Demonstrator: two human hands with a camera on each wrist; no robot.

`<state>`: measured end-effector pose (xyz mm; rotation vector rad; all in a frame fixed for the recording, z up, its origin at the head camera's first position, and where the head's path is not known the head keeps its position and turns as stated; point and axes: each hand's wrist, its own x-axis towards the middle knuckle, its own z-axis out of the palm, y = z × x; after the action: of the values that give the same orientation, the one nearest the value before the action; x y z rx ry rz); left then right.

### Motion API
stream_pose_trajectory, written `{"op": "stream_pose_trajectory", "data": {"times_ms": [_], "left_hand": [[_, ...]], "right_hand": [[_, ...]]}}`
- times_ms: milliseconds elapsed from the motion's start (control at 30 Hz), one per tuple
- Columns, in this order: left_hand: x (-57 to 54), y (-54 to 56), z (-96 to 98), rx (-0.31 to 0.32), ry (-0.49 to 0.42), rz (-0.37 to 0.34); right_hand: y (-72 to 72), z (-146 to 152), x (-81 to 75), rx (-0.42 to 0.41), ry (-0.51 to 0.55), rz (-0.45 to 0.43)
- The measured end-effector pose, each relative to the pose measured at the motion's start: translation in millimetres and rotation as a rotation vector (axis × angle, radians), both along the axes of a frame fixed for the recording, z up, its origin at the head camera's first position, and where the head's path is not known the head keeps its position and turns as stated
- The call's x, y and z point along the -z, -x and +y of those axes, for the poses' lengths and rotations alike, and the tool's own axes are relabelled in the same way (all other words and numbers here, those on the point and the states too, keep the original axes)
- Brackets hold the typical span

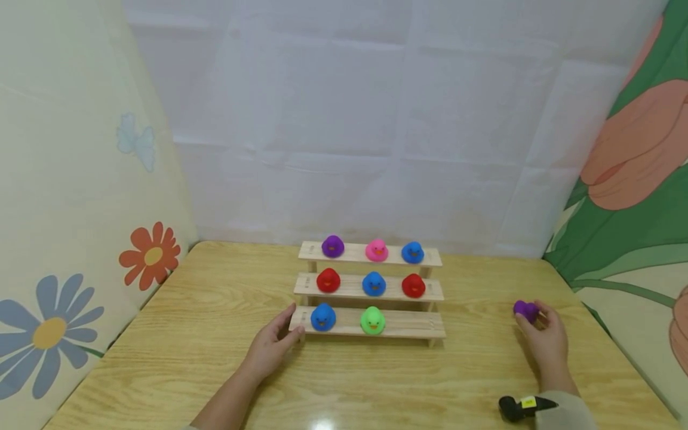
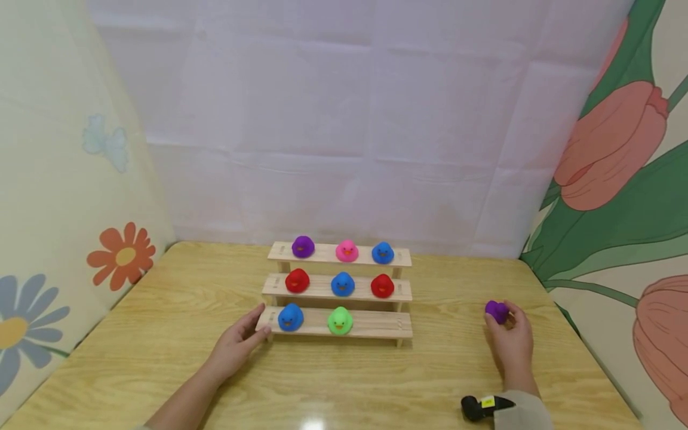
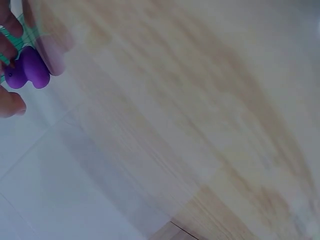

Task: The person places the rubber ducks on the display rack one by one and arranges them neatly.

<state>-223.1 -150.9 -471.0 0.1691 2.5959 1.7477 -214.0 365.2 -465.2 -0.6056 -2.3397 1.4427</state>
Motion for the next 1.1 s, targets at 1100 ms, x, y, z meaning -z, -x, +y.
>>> {"op": "stream_pose_trajectory", "data": {"times_ms": [1100], "left_hand": [[-1.5, -2.1, 0.3, 0.0, 0.015, -0.012]], "right_hand": [[6.6, 0.3, 3.8, -0.035, -0.072, -0.067]]}}
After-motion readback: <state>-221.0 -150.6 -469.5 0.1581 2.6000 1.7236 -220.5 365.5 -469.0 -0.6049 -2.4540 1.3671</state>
